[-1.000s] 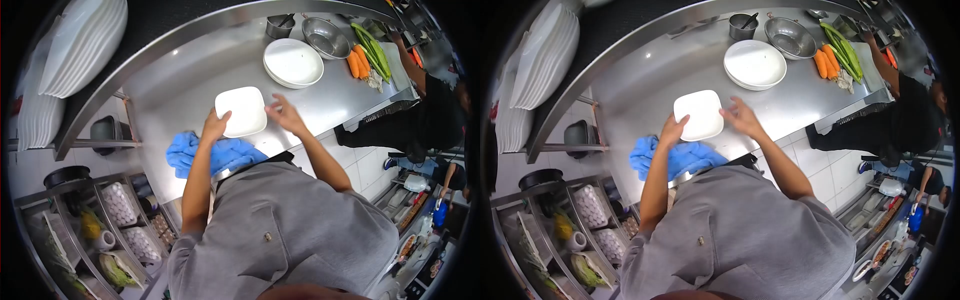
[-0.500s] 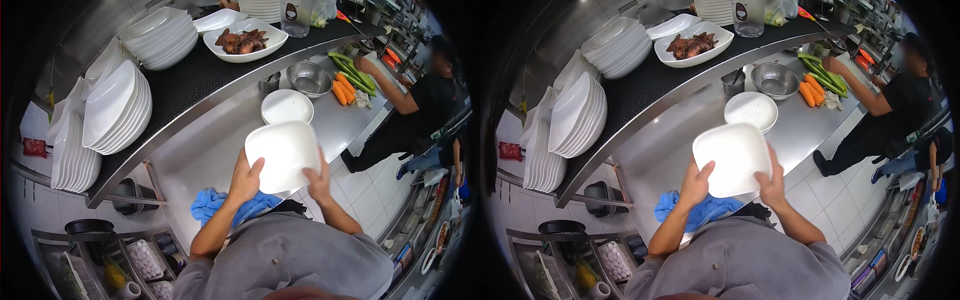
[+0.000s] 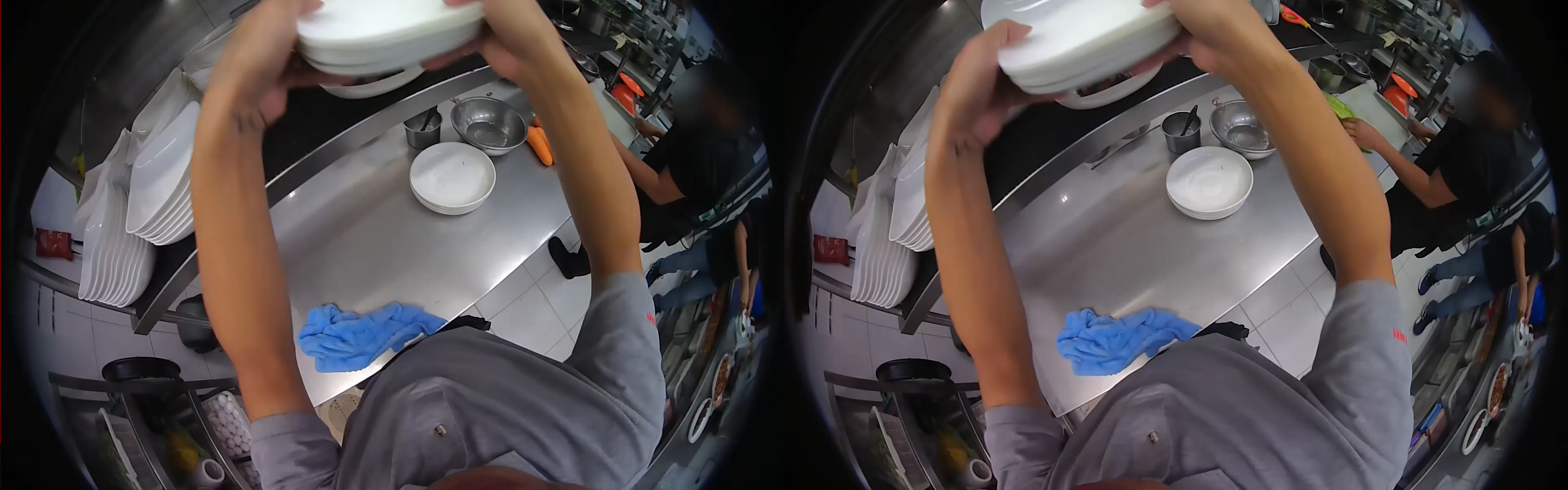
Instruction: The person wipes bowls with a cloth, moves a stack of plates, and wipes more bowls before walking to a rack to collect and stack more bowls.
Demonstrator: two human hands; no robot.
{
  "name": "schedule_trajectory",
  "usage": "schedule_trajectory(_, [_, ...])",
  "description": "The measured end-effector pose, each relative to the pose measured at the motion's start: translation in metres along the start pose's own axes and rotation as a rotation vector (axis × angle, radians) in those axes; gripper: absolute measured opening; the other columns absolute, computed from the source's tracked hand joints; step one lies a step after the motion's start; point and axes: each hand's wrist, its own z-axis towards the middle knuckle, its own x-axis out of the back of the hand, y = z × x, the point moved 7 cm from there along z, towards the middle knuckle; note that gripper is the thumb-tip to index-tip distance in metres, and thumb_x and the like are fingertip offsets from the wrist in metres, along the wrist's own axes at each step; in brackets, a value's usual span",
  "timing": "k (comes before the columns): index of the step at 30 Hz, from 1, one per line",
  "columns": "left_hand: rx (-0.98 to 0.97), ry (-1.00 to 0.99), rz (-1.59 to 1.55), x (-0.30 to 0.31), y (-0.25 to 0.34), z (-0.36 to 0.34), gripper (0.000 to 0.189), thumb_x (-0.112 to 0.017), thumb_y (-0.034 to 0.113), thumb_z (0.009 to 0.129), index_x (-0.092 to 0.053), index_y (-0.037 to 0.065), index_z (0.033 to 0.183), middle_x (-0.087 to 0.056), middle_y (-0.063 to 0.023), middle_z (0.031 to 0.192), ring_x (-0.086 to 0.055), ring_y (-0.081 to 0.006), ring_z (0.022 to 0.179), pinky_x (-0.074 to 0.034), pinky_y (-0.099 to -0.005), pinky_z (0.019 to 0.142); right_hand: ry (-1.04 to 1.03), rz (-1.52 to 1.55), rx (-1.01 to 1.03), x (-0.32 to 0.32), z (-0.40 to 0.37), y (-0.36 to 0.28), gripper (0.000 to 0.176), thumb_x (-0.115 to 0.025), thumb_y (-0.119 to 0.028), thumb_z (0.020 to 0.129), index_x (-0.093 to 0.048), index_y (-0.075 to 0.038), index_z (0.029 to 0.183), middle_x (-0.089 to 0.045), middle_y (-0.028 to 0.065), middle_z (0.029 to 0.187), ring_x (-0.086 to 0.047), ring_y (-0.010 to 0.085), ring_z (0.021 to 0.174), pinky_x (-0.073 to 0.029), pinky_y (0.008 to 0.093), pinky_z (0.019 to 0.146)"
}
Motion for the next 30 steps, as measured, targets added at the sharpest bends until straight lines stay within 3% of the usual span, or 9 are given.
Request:
schedule_trajectory(4, [0.032, 0.105, 0.087, 0.023, 0.021, 0.050, 0.048, -0.053, 0.029, 0.087, -0.048, -0.004, 0.122, -0.055, -0.0195, 0.119, -0.054, -0.0330, 0.111, -0.047, -0.0482, 0.092, 0.053, 0.155, -0.166, -0.025, 0.038, -0.003, 0.038, -0.044, -0.006, 0.075, -0.044, 0.007, 0.111, -0.055, 0.0279, 0.108, -0.056, 0.0475, 0.103, -0.043, 0.0750, 0.078])
schedule_trajectory(6, [0.026, 0.137, 0.140, 0.032, 0.030, 0.076, 0.049, -0.048, 0.027, 0.091, -0.046, -0.005, 0.127, -0.052, -0.0214, 0.127, -0.048, -0.0374, 0.120, -0.041, -0.0512, 0.099, 0.050, 0.167, -0.179, -0.031, 0.061, -0.002, 0.039, -0.044, -0.008, 0.077, -0.044, 0.007, 0.113, -0.054, 0.0295, 0.110, -0.055, 0.0477, 0.105, -0.043, 0.0749, 0.079])
schedule_trajectory(8, [0.104, 0.181, -0.119, 0.045, 0.031, 0.106, 0.044, -0.057, 0.010, 0.078, -0.051, -0.003, 0.120, -0.057, -0.0175, 0.118, -0.055, -0.0372, 0.108, -0.044, -0.0556, 0.095, 0.003, 0.203, -0.140, -0.033, 0.079, 0.003, 0.040, -0.044, -0.012, 0.081, -0.044, 0.005, 0.118, -0.052, 0.0310, 0.117, -0.052, 0.0479, 0.111, -0.042, 0.0737, 0.082])
schedule_trajectory(11, [0.160, 0.092, -0.041, 0.072, 0.018, 0.161, 0.047, -0.063, 0.012, 0.078, -0.051, -0.003, 0.121, -0.057, -0.0178, 0.121, -0.058, -0.0369, 0.103, -0.043, -0.0553, 0.096, -0.114, 0.184, -0.155, -0.043, 0.113, 0.022, 0.040, -0.043, -0.013, 0.084, -0.043, 0.001, 0.121, -0.052, 0.0271, 0.120, -0.051, 0.0479, 0.112, -0.042, 0.0739, 0.083])
schedule_trajectory(15, [0.294, 0.046, 0.044, 0.106, -0.029, 0.229, 0.051, -0.065, 0.025, 0.082, -0.049, 0.001, 0.124, -0.057, -0.0156, 0.119, -0.057, -0.0289, 0.110, -0.049, -0.0465, 0.095, 0.076, 0.237, -0.292, -0.036, 0.151, 0.066, 0.044, -0.040, -0.017, 0.088, -0.037, -0.003, 0.130, -0.049, 0.0220, 0.128, -0.048, 0.0499, 0.114, -0.038, 0.0781, 0.082])
schedule_trajectory(19, [0.434, -0.085, 0.046, 0.106, -0.063, 0.254, 0.060, -0.069, 0.021, 0.081, -0.044, 0.005, 0.133, -0.053, -0.0146, 0.128, -0.054, -0.0265, 0.115, -0.043, -0.0428, 0.101, 0.083, 0.106, -0.334, -0.039, 0.158, 0.082, 0.038, -0.046, -0.021, 0.089, -0.050, 0.001, 0.121, -0.047, 0.0208, 0.130, -0.052, 0.0409, 0.112, -0.058, 0.0493, 0.071])
schedule_trajectory(20, [0.444, -0.108, 0.123, 0.108, -0.068, 0.260, 0.059, -0.069, 0.020, 0.081, -0.044, 0.004, 0.132, -0.054, -0.0153, 0.127, -0.053, -0.0266, 0.116, -0.043, -0.0423, 0.101, 0.061, 0.055, -0.312, -0.039, 0.161, 0.080, 0.041, -0.043, -0.022, 0.091, -0.046, 0.001, 0.125, -0.044, 0.0217, 0.132, -0.053, 0.0456, 0.109, -0.056, 0.0624, 0.072])
schedule_trajectory(23, [0.455, -0.159, 0.253, 0.105, -0.072, 0.275, 0.060, -0.070, 0.020, 0.080, -0.045, 0.001, 0.131, -0.055, -0.0169, 0.124, -0.055, -0.0267, 0.114, -0.046, -0.0411, 0.098, -0.089, -0.033, -0.344, -0.039, 0.218, 0.128, 0.040, -0.042, -0.019, 0.090, -0.046, 0.002, 0.125, -0.045, 0.0226, 0.131, -0.054, 0.0492, 0.105, -0.055, 0.0638, 0.066])
schedule_trajectory(30, [0.542, -0.154, 0.633, 0.100, -0.085, 0.274, 0.071, -0.076, 0.028, 0.075, -0.043, -0.002, 0.131, -0.056, -0.0191, 0.122, -0.062, -0.0321, 0.102, -0.051, -0.0503, 0.085, 0.023, -0.163, -0.443, -0.032, 0.173, 0.103, 0.038, -0.041, -0.016, 0.092, -0.046, 0.008, 0.122, -0.050, 0.0238, 0.127, -0.058, 0.0448, 0.104, -0.059, 0.0557, 0.064])
